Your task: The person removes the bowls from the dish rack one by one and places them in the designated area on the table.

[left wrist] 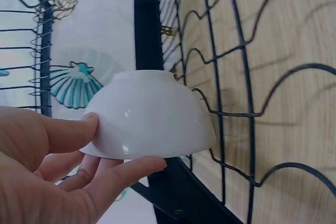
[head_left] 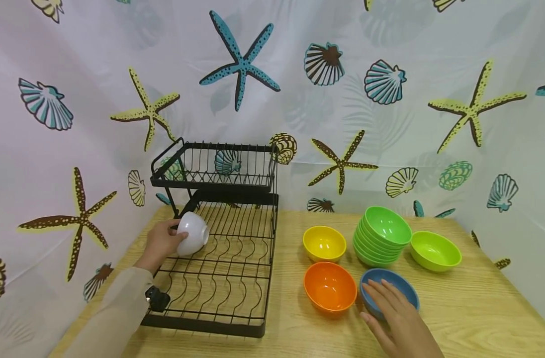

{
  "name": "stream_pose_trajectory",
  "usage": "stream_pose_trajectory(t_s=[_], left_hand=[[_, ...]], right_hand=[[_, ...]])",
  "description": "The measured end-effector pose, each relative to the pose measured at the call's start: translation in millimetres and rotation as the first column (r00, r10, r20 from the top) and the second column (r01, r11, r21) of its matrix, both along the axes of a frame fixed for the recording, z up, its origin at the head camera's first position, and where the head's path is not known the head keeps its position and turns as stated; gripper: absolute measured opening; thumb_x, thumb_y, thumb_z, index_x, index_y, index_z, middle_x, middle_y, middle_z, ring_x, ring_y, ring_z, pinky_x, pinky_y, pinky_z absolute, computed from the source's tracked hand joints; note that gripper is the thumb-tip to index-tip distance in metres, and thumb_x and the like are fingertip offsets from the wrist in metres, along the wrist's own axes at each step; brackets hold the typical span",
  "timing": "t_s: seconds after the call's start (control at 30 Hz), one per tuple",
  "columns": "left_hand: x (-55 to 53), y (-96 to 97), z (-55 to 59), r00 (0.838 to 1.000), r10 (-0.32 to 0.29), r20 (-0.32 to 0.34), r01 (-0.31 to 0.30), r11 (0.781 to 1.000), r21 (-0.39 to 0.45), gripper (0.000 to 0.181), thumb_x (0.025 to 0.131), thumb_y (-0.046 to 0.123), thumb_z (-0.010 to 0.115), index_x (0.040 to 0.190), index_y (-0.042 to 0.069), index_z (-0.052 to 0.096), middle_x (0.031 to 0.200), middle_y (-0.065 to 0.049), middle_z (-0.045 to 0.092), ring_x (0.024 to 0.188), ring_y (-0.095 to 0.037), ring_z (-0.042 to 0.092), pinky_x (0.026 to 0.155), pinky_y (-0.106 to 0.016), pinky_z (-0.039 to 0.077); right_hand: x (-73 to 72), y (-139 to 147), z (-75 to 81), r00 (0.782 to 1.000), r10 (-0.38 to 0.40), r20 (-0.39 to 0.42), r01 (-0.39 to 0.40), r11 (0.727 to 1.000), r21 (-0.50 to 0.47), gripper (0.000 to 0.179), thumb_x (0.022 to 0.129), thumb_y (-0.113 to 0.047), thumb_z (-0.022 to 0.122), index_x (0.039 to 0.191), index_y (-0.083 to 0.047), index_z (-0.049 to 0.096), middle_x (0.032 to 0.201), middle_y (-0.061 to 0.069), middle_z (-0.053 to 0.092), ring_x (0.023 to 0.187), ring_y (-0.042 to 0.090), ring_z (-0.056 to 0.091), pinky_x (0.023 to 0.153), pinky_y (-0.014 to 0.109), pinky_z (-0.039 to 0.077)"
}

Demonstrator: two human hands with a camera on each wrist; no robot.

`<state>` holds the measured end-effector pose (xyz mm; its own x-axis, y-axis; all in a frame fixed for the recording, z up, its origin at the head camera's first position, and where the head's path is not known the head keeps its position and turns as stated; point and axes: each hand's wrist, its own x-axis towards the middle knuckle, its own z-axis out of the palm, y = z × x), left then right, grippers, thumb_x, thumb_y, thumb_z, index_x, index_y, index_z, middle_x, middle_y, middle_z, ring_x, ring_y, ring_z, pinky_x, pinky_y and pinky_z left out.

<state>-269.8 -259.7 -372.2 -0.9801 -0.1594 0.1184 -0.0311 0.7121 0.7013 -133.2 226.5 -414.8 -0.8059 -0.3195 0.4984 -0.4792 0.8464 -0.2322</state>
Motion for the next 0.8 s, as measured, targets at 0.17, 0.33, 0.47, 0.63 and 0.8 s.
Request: stream_pose_trajectory(t_s=[0.17, 0.33, 0.47, 0.63, 0.8], left_hand=[[7.8, 2.1, 13.7, 0.999, -0.038, 0.037, 0.036, 0.998, 0.054, 0.051, 0.092, 0.010, 0.063, 0.135, -0.012, 0.046, 0.104, -0.031, 0.059, 0.094, -0.041, 0.060, 0.061, -0.035, 0.058], [17.0, 7.9, 25.6, 0.994, -0.100, 0.043, 0.098, 0.994, 0.056, 0.050, 0.093, 0.011, 0.064, 0.136, -0.008, 0.047, 0.109, -0.032, 0.059, 0.097, -0.041, 0.060, 0.067, -0.037, 0.059], [23.2, 14.6, 27.2, 0.990, -0.143, -0.008, 0.144, 0.989, 0.019, 0.046, 0.091, 0.010, 0.066, 0.132, -0.007, 0.052, 0.103, -0.024, 0.061, 0.095, -0.034, 0.060, 0.067, -0.035, 0.059], [39.1, 29.7, 34.4, 0.966, -0.237, -0.100, 0.234, 0.971, -0.038, 0.042, 0.089, 0.007, 0.068, 0.126, -0.008, 0.057, 0.092, -0.017, 0.067, 0.085, -0.027, 0.064, 0.068, -0.037, 0.058], [63.1, 51.4, 45.0, 0.947, -0.303, -0.110, 0.299, 0.953, -0.050, 0.041, 0.088, 0.006, 0.068, 0.126, -0.005, 0.059, 0.090, -0.011, 0.068, 0.086, -0.026, 0.066, 0.068, -0.036, 0.057]], right_hand=[[-0.2, -0.4, 0.4, 1.000, 0.002, -0.001, -0.002, 1.000, -0.003, 0.053, 0.085, -0.024, 0.074, 0.133, -0.009, 0.056, 0.132, 0.011, 0.058, 0.122, 0.037, 0.049, 0.093, 0.058, 0.044], [-1.0, -1.6, 1.1, 1.000, 0.007, -0.024, -0.007, 1.000, -0.004, 0.053, 0.085, -0.024, 0.074, 0.133, -0.008, 0.057, 0.132, 0.011, 0.058, 0.123, 0.037, 0.050, 0.093, 0.057, 0.044], [-2.0, -3.6, 2.2, 0.999, 0.003, -0.036, -0.003, 1.000, -0.001, 0.054, 0.084, -0.024, 0.075, 0.133, -0.010, 0.057, 0.132, 0.009, 0.058, 0.123, 0.035, 0.050, 0.092, 0.055, 0.044], [-2.9, -6.4, 5.5, 0.999, 0.001, -0.038, -0.001, 1.000, 0.001, 0.055, 0.083, -0.023, 0.075, 0.133, -0.009, 0.056, 0.133, 0.008, 0.058, 0.124, 0.034, 0.049, 0.100, 0.047, 0.042], [-3.3, -10.2, 8.3, 0.998, 0.016, -0.057, -0.017, 1.000, -0.016, 0.055, 0.085, -0.023, 0.074, 0.134, -0.009, 0.055, 0.134, 0.006, 0.057, 0.126, 0.033, 0.048, 0.113, 0.017, 0.023]])
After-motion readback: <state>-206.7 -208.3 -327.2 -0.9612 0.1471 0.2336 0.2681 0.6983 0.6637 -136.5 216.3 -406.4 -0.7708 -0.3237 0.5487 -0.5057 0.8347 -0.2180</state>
